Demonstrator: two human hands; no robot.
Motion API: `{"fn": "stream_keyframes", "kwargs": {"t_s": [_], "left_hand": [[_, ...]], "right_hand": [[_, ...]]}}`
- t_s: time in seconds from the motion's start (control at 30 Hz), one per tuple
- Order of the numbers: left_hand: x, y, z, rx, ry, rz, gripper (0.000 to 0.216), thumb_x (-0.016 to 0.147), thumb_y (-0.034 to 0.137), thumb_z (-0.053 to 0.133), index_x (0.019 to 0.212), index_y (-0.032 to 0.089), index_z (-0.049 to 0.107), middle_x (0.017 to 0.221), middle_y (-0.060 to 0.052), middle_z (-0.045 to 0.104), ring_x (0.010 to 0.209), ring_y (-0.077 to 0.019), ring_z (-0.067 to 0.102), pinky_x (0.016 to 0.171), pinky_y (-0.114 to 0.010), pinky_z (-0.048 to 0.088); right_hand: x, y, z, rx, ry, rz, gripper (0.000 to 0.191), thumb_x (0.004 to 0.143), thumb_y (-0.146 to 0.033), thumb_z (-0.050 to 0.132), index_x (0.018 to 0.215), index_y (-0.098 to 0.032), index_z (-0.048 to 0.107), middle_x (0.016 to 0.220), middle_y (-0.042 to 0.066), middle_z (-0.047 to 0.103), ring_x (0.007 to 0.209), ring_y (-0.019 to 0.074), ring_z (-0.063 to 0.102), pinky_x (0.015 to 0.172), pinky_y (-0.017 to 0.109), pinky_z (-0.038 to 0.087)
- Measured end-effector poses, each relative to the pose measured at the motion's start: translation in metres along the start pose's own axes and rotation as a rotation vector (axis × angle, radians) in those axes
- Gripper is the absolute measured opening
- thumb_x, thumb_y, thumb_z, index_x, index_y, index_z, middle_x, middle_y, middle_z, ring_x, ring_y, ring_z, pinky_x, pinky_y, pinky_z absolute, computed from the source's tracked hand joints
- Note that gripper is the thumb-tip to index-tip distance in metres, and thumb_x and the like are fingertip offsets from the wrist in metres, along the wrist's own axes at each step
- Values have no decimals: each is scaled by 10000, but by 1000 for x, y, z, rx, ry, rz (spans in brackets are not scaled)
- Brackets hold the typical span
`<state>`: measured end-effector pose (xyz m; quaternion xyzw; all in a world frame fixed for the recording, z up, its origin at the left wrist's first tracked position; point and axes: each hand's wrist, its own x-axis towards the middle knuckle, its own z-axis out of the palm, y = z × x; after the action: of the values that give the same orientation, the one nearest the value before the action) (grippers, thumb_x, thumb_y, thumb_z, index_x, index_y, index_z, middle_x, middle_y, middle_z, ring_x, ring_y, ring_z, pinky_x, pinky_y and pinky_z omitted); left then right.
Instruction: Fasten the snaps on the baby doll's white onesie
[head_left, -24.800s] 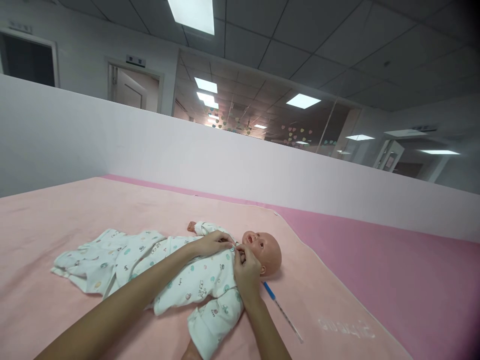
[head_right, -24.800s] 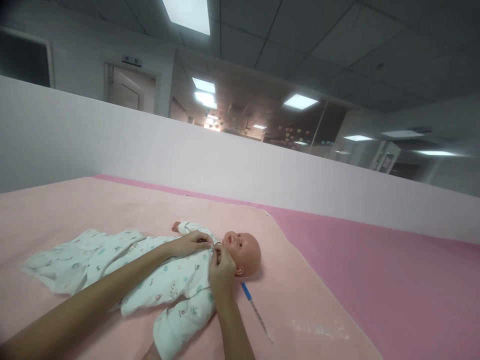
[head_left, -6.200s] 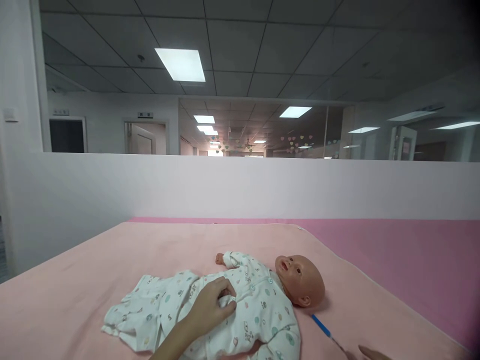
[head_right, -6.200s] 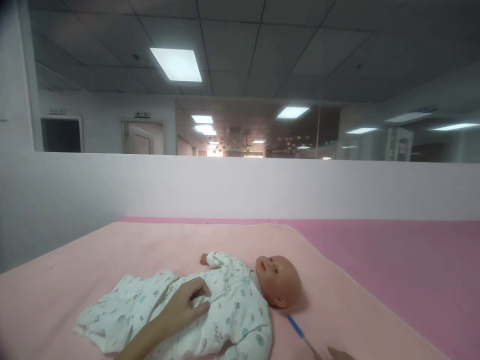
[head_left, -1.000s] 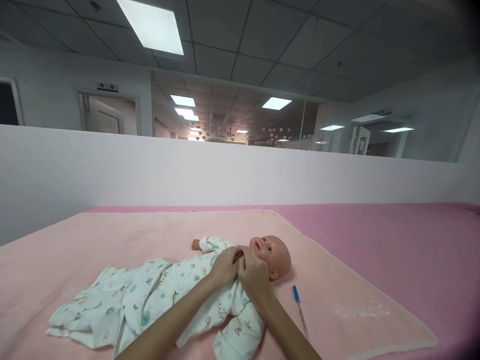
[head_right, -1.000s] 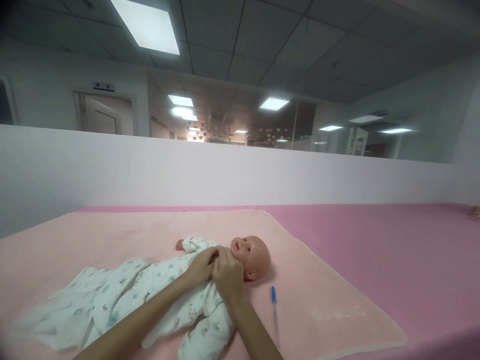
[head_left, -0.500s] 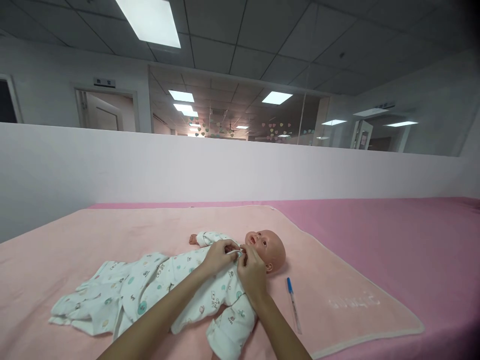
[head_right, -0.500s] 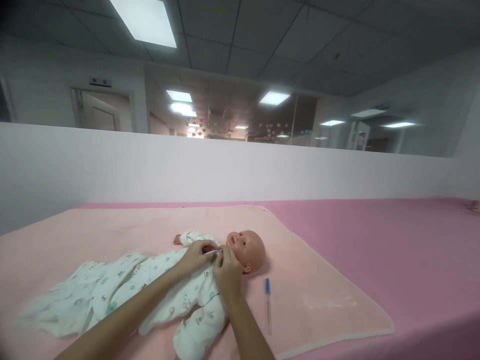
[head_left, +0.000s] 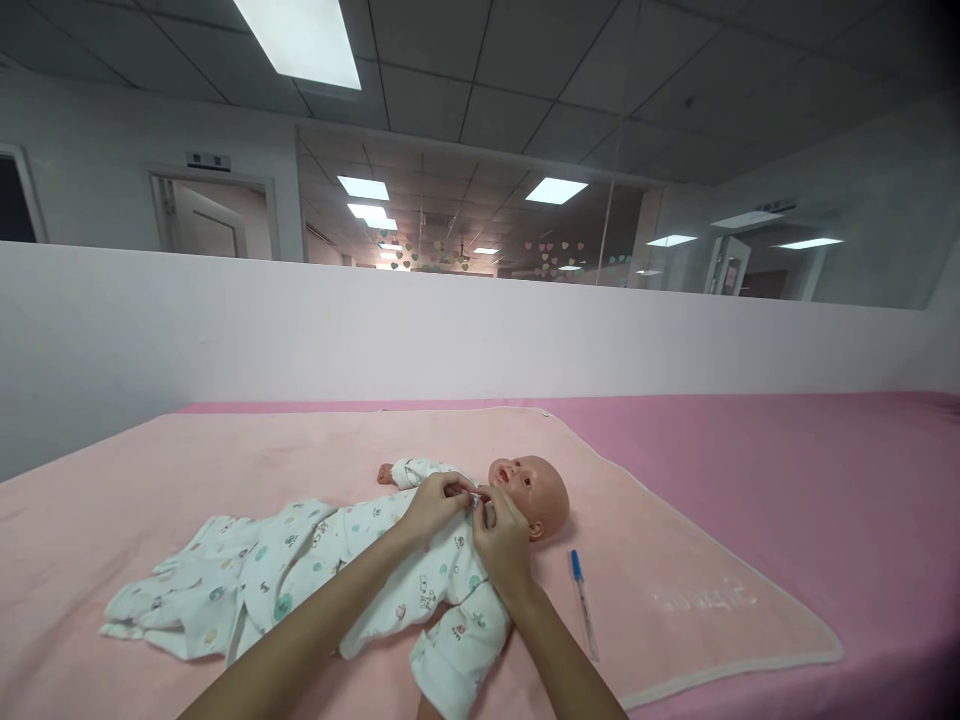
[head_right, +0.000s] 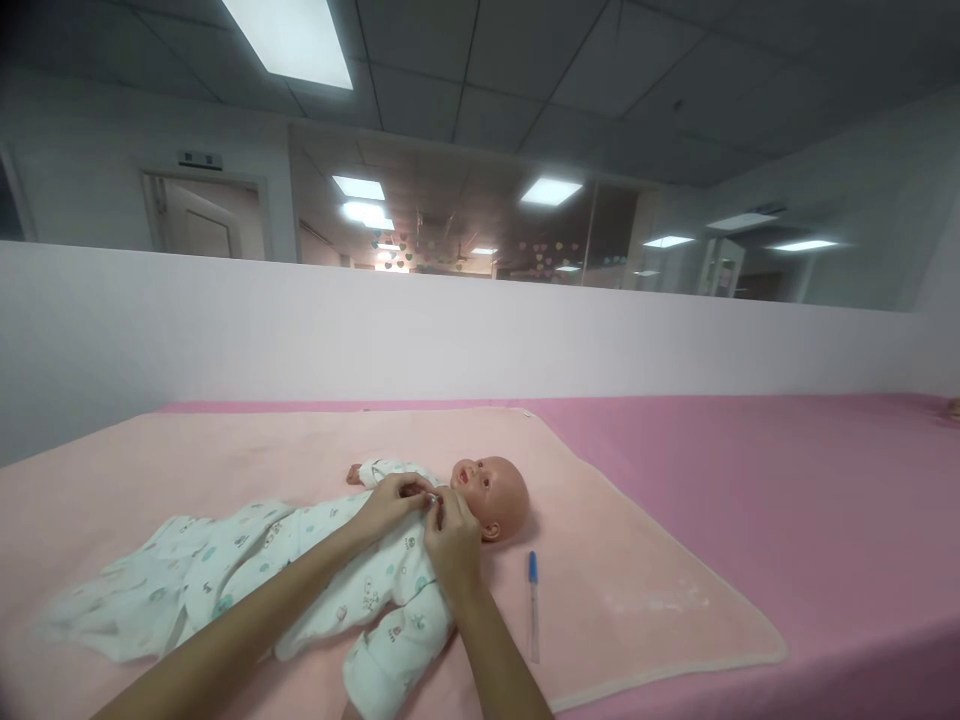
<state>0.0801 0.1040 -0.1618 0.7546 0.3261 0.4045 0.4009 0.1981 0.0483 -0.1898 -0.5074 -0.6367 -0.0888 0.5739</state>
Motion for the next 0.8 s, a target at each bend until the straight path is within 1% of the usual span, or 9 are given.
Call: {"fn": "stream_keyframes", "kwargs": {"t_s": [0.1,0.2,0.33,0.47,0.53,0.6,0.7,0.8], "left_hand": [[-2,3,0,-3,-9,21,191,675,187,533,822,130,641,714,-31,639,697,-157,577,642,-253,433],[-4,8,0,33,7,33,196,666,187,550,831,133,641,741,-32,636,721,-158,573,655,-250,432],[-4,9,0,38,45,5,217,646,209,587,841,126,638,736,-41,626,739,-165,571,658,-246,423],[-1,3,0,-27,34,-39,257,614,175,595,865,123,618,724,-41,632,696,-160,572,632,-245,418],[-1,1,0,-81,36,-59,288,615,158,574,900,125,599,695,-31,632,660,-152,571,620,-244,414],[-1,1,0,-104,66,-64,278,644,173,545,915,127,591,644,-15,615,633,-144,564,613,-241,405],[-1,4,0,-86,114,-68,248,680,224,528,897,129,601,573,10,571,590,-133,535,585,-231,376],[-1,5,0,-90,120,-65,244,683,248,536,886,132,606,551,23,550,566,-124,514,566,-223,355]], "right_hand": [[-1,0,0,25,0,3,220,819,-159,385,888,-178,593,798,45,633,692,145,576,635,250,450],[0,0,0,32,-12,-2,223,815,-144,375,862,-179,590,797,43,628,705,147,574,655,253,446],[1,-1,-1,16,-65,3,217,801,-123,372,767,-183,577,746,28,606,695,144,562,666,248,432],[1,-1,-1,10,-58,0,193,792,-115,383,778,-180,565,749,21,609,692,137,565,651,235,421],[1,0,0,-3,-50,-19,190,792,-113,385,809,-177,564,767,23,619,699,138,573,645,231,418],[0,2,1,-28,-44,-54,197,793,-112,385,837,-175,567,777,26,628,695,138,579,637,228,418],[-1,5,3,-58,-24,-106,202,793,-111,389,844,-177,574,760,22,630,669,133,579,619,221,414],[-1,7,4,-69,-13,-136,204,788,-99,397,830,-184,577,743,13,627,661,128,577,611,217,407]]}}
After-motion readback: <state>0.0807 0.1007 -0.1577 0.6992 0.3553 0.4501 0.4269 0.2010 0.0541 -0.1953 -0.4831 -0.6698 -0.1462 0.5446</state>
